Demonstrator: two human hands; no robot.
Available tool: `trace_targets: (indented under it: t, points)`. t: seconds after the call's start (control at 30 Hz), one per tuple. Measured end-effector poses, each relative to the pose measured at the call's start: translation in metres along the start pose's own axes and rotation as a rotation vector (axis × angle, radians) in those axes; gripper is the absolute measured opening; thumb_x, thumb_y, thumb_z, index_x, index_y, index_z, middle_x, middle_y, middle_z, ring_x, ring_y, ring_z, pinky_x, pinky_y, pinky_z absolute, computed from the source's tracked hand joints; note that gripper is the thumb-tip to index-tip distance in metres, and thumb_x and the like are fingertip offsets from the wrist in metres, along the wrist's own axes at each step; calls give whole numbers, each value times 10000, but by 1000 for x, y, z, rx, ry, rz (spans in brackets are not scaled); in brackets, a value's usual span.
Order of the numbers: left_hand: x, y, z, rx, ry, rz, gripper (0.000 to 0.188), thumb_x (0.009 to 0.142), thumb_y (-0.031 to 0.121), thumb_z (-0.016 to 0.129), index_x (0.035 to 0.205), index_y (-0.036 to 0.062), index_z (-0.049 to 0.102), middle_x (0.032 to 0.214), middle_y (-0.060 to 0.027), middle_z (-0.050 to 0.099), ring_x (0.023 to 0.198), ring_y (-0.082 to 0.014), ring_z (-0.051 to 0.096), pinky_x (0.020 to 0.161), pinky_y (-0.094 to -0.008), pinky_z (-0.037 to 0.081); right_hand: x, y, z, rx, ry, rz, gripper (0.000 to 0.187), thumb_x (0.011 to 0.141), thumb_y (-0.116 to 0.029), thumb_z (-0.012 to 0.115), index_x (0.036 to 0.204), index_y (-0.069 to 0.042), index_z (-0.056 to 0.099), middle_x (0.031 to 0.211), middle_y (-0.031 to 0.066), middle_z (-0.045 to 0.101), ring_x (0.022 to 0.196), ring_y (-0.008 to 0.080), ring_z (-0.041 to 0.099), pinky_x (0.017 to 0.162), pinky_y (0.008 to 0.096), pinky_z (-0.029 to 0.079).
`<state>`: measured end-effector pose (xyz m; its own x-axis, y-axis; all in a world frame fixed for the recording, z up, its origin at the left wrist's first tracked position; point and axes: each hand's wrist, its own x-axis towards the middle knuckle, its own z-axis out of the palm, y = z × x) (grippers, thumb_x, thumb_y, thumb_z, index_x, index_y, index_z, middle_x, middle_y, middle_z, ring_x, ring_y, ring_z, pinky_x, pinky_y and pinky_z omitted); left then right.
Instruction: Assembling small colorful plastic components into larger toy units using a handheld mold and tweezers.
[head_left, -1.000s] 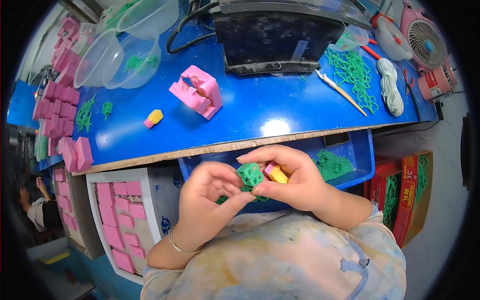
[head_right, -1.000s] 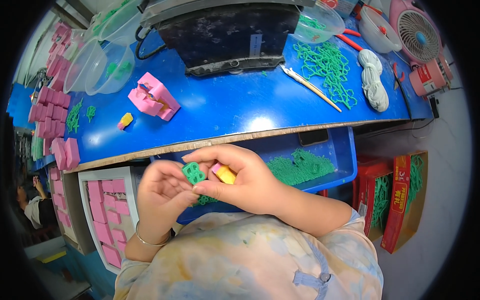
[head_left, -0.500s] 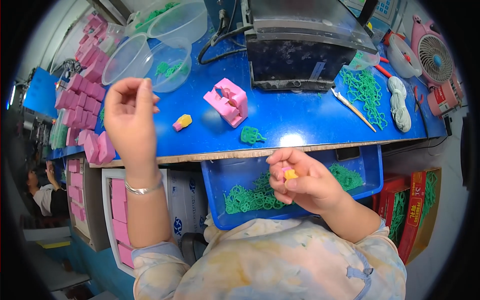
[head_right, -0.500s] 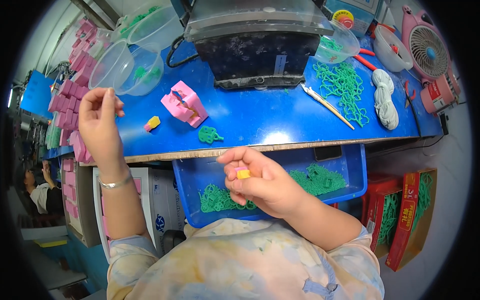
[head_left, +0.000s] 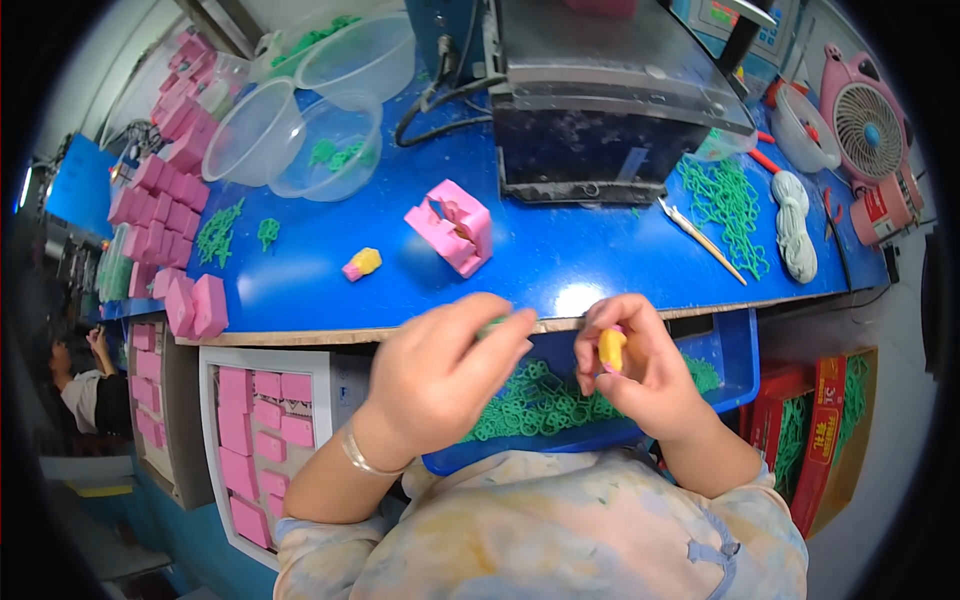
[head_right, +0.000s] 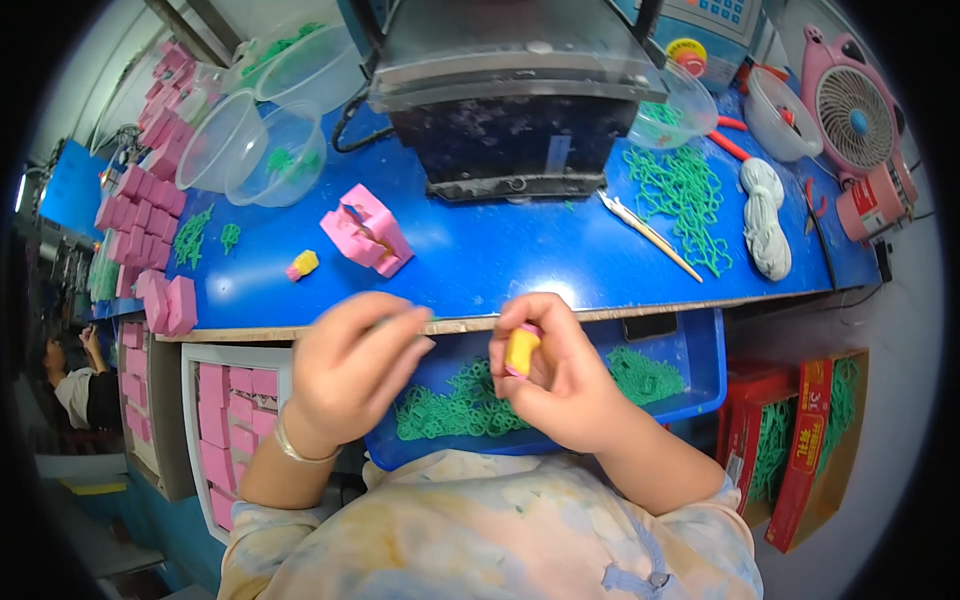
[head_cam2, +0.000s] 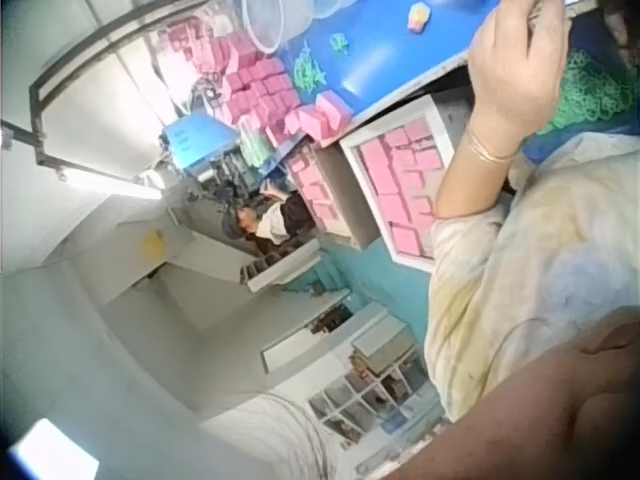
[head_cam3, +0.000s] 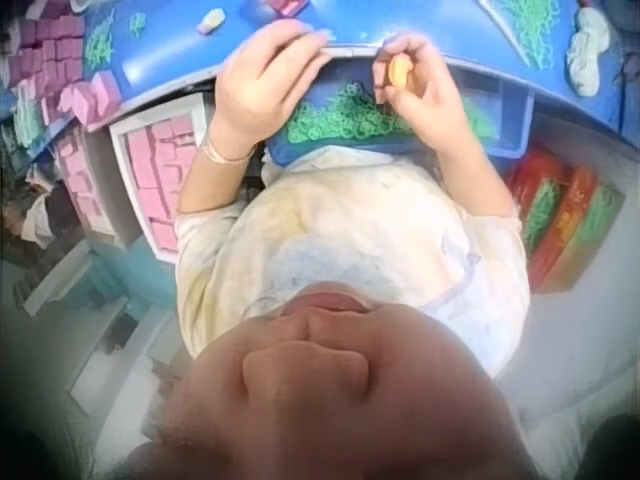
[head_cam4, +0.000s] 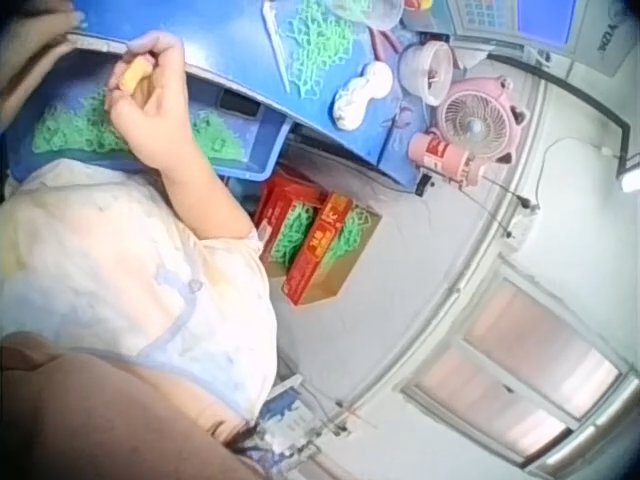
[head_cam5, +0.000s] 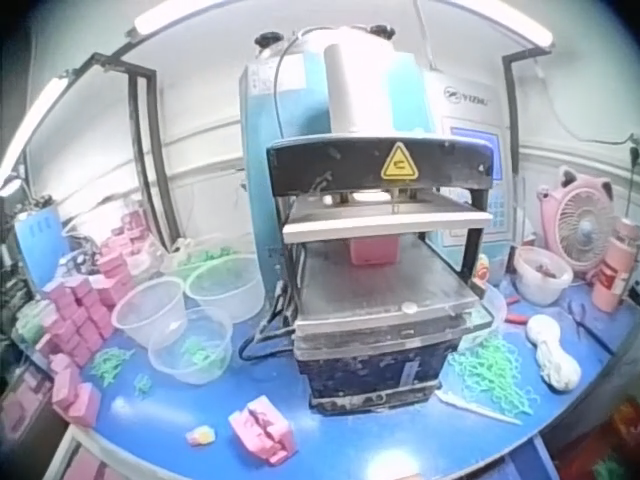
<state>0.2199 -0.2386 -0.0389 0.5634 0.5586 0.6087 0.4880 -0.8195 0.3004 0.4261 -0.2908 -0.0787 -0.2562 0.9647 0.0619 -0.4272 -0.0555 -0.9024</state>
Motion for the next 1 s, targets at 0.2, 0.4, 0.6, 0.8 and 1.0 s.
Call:
trace_targets:
  t: [0.2, 0.4, 0.6, 0.8, 1.0]
  points:
    - [35, -76, -57, 389, 502, -178, 278, 720, 55, 705, 977, 14, 607, 897, -66, 601, 677, -125, 507, 608, -247, 424, -5, -8, 7, 15, 5, 150, 242, 946, -177, 432, 1015, 16, 560, 749, 30, 492, 582, 91, 490, 513, 209, 424]
    - [8, -66, -50, 369, 174, -461, 248, 694, 45, 704, 912, 5, 591, 805, -64, 559, 644, -148, 487, 606, -277, 423, -5, -6, 1, 70, -38, 71, 380, 953, -223, 337, 1180, 32, 503, 813, 48, 458, 612, 100, 425, 541, 208, 369]
    - [-30, -44, -28, 70, 43, -483, 270, 654, -15, 676, 910, -1, 592, 857, -112, 570, 780, -249, 545, 709, -330, 438, 0, -11, 14, -40, -19, 14, 393, 888, -18, 465, 1277, 10, 421, 1039, 93, 472, 821, 122, 514, 716, 244, 458]
    - [-42, 9, -10, -1070, 45, -908, 205, 862, 56, 559, 1043, -36, 587, 837, -79, 608, 662, -83, 559, 580, -186, 470, 4, 1, 20, -613, -52, -503, 295, 711, 21, 673, 994, -26, 602, 933, 113, 559, 832, 210, 564, 708, 293, 462]
    - [-34, 22, -5, -924, -90, -683, 226, 807, 69, 630, 1016, -15, 608, 819, -60, 580, 652, -97, 543, 564, -205, 453, 8, 11, 21, -751, -102, -661, 346, 660, -4, 716, 985, -61, 613, 895, 83, 534, 769, 211, 542, 656, 307, 452]
